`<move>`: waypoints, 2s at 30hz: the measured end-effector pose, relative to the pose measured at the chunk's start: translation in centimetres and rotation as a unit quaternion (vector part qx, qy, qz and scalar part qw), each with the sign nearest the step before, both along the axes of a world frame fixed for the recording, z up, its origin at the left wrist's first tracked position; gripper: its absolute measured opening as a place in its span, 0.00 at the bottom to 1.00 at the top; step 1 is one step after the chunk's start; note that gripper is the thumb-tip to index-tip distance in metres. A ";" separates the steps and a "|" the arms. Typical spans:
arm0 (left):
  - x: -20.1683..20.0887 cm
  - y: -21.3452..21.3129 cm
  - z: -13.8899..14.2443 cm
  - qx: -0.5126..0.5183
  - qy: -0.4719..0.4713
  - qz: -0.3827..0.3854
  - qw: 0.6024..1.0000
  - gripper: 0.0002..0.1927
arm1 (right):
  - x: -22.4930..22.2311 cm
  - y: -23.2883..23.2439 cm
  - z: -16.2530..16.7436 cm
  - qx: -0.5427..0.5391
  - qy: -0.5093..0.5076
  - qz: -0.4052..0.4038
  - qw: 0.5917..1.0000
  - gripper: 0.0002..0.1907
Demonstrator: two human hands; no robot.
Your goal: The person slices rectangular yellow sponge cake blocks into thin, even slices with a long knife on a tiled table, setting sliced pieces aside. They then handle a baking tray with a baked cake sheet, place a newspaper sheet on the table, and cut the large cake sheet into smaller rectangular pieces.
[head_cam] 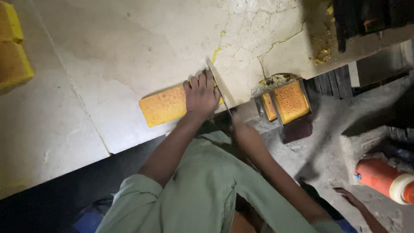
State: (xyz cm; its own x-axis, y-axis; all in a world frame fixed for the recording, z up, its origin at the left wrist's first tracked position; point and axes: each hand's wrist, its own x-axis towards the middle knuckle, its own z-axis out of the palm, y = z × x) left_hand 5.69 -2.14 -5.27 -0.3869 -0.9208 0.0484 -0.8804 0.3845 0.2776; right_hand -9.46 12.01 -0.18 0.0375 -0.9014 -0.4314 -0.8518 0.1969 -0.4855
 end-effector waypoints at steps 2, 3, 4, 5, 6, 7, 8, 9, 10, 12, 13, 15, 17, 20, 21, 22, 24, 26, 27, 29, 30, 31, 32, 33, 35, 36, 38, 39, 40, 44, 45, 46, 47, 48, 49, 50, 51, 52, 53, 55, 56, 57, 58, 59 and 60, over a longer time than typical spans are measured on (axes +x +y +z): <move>0.0 -0.1 -0.2 0.009 0.001 0.003 1.000 0.38 | -0.9 4.2 1.6 0.057 0.009 -0.024 0.998 0.19; 0.0 0.0 -0.3 0.033 -0.006 0.000 0.999 0.39 | -1.0 5.4 1.5 0.065 0.012 -0.023 0.998 0.20; -0.1 0.0 -0.4 0.054 -0.013 -0.003 0.998 0.39 | -1.0 6.2 1.2 0.071 0.015 -0.023 0.997 0.21; -0.1 0.1 -0.5 0.074 -0.020 -0.006 0.997 0.39 | -1.0 6.6 0.5 0.075 0.018 -0.023 0.997 0.23; -0.2 0.1 -0.7 0.060 -0.024 -0.005 0.998 0.40 | -0.7 6.2 -0.8 0.026 0.011 -0.014 1.000 0.27; -0.3 -0.1 -0.9 0.043 -0.028 -0.002 0.999 0.40 | -0.3 4.8 -2.5 -0.027 0.004 -0.003 1.000 0.31; -0.3 -0.1 -0.9 0.031 -0.035 0.001 0.999 0.40 | 0.2 3.6 -4.1 -0.075 -0.005 0.008 0.997 0.36; -0.2 -0.1 -1.0 0.048 -0.036 0.000 0.998 0.40 | 0.6 2.4 -5.6 -0.078 -0.008 -0.010 0.997 0.30; -0.2 -0.2 -1.0 0.063 -0.037 -0.003 0.997 0.40 | 0.7 1.1 -6.8 -0.082 -0.010 -0.030 0.996 0.25; 0.0 0.0 -0.8 0.035 -0.028 -0.009 0.999 0.40 | 0.5 -0.4 -8.0 -0.080 -0.025 -0.013 0.996 0.19; 0.2 0.2 -0.5 0.001 -0.022 -0.019 1.000 0.39 | 0.2 -0.7 -8.0 -0.080 -0.031 -0.006 0.996 0.17; 0.0 1.1 0.2 -0.035 -0.036 -0.071 0.996 0.36 | -0.9 -0.2 -7.4 -0.109 -0.036 -0.051 0.992 0.20; -0.7 2.0 1.0 -0.050 -0.081 -0.150 0.984 0.30 | -2.7 1.6 -7.2 -0.126 -0.060 -0.078 0.987 0.22; -2.3 2.0 1.8 0.218 -0.112 -0.363 0.899 0.22 | -5.6 5.0 -7.9 -0.107 -0.121 -0.086 0.983 0.24; -2.6 1.1 1.8 0.131 -0.103 -0.296 0.940 0.21 | -6.7 6.2 -8.3 -0.093 -0.134 -0.078 0.984 0.25; -2.8 0.0 1.6 0.044 -0.094 -0.227 0.968 0.23 | -7.9 7.5 -8.9 -0.077 -0.145 -0.071 0.984 0.26; -2.1 -2.4 1.1 -0.130 -0.079 -0.081 0.985 0.29 | -9.5 9.8 -9.8 -0.092 -0.159 -0.062 0.981 0.27; -0.7 -3.2 0.6 -0.090 0.001 0.048 0.995 0.29 | -10.2 10.6 -10.4 -0.091 -0.153 -0.048 0.983 0.26; -0.2 -2.9 0.4 -0.047 -0.011 0.050 0.998 0.30 | -10.1 10.1 -10.4 -0.078 -0.141 -0.036 0.986 0.24; 0.6 -1.5 0.1 0.035 -0.030 0.056 0.997 0.30 | -9.2 8.1 -9.8 -0.046 -0.114 -0.005 0.992 0.24; 0.8 -0.6 0.0 0.037 -0.028 0.043 0.998 0.31 | -8.1 6.1 -9.3 -0.033 -0.102 0.013 0.994 0.26; 0.9 0.1 -0.1 0.041 -0.027 0.029 0.998 0.32 | -7.2 3.9 -8.6 -0.017 -0.090 0.028 0.995 0.28; 0.9 0.8 -0.1 0.049 -0.025 0.013 0.998 0.32 | -5.8 1.4 -7.6 0.075 -0.125 -0.020 0.989 0.19; 0.8 1.2 -0.1 0.025 -0.019 0.013 0.999 0.33 | -4.8 -0.8 -6.5 0.162 -0.157 -0.067 0.972 0.25; 0.7 1.3 -0.1 -0.028 0.000 0.023 0.999 0.34 | -2.7 -4.1 -4.1 -0.024 -0.015 0.082 0.996 0.27; 0.6 1.2 -0.1 -0.027 0.001 0.028 0.999 0.35 | -1.6 -5.4 -3.0 -0.016 0.004 0.075 0.997 0.26; 0.8 0.8 0.1 -0.030 -0.002 0.034 0.999 0.35 | 0.7 -7.9 -1.6 -0.003 0.039 0.059 0.998 0.23; 0.9 0.6 0.1 -0.031 0.001 0.032 0.999 0.35 | 1.7 -8.7 -1.3 -0.017 0.033 0.047 0.998 0.23; 1.1 0.6 0.0 -0.029 0.004 0.030 0.999 0.35 | 2.6 -9.0 -1.2 -0.026 0.026 0.037 0.999 0.24; 1.6 0.9 0.1 0.007 0.025 0.031 0.999 0.34 | 3.0 -5.7 -0.5 0.046 0.021 0.007 0.999 0.28; 1.7 1.1 0.2 0.005 0.029 0.034 0.999 0.34 | 2.3 -3.5 0.1 0.023 0.005 0.032 0.999 0.27; 1.8 1.0 0.3 -0.003 0.032 0.035 0.999 0.34 | 1.3 -1.2 0.6 -0.005 -0.011 0.055 0.998 0.25; 1.8 0.8 0.3 -0.014 0.036 0.037 0.999 0.35 | 0.1 1.5 1.4 0.054 -0.072 -0.044 0.995 0.17; 1.8 0.5 0.3 -0.005 0.025 0.032 0.999 0.34 | -0.8 3.5 1.7 0.115 -0.132 -0.142 0.974 0.20; 1.8 0.4 0.3 0.010 0.013 0.026 1.000 0.34 | -1.3 4.8 1.3 0.129 -0.074 -0.084 0.985 0.17; 1.8 0.2 0.2 0.025 0.002 0.021 0.999 0.35 | -1.5 5.7 0.7 0.143 -0.016 -0.025 0.989 0.18; 1.7 0.1 0.1 0.019 0.008 0.022 1.000 0.35 | -1.6 6.0 -0.1 0.150 0.044 0.036 0.987 0.23; 1.7 0.1 -0.1 0.010 0.013 0.026 1.000 0.35 | -1.4 5.6 -1.3 0.118 0.049 0.038 0.991 0.19; 1.7 0.1 -0.2 0.002 0.016 0.031 0.999 0.35 | -0.4 4.3 -3.0 0.086 0.053 0.042 0.994 0.16; 1.8 0.4 -0.6 0.008 0.003 0.027 1.000 0.35 | 0.8 1.9 -5.2 -0.010 0.012 0.047 0.999 0.20; 1.8 0.6 -0.8 0.013 -0.002 0.024 1.000 0.35 | 1.4 0.4 -5.9 -0.074 -0.030 0.050 0.996 0.28; 1.9 0.8 -1.0 0.001 0.009 0.023 1.000 0.35 | 1.8 -0.9 -6.1 -0.027 0.011 0.044 0.999 0.27; 2.0 0.8 -1.1 -0.014 0.021 0.021 0.999 0.35 | 2.1 -2.3 -5.7 0.016 0.055 0.038 0.998 0.26; 2.1 0.8 -1.2 -0.030 0.032 0.019 0.999 0.35 | 2.5 -3.4 -5.0 -0.004 0.039 0.031 0.999 0.25; 2.2 0.8 -1.2 -0.044 0.031 0.020 0.998 0.35 | 2.6 -4.5 -4.3 -0.026 0.023 0.024 0.999 0.24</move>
State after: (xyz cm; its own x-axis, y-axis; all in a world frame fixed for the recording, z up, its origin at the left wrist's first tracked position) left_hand 7.88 -1.30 -6.46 -0.3429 -0.9269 0.1526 -0.8780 0.3740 0.2986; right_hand -6.83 7.56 -4.52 0.0623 -0.9203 -0.3861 -0.8815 0.1307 -0.4538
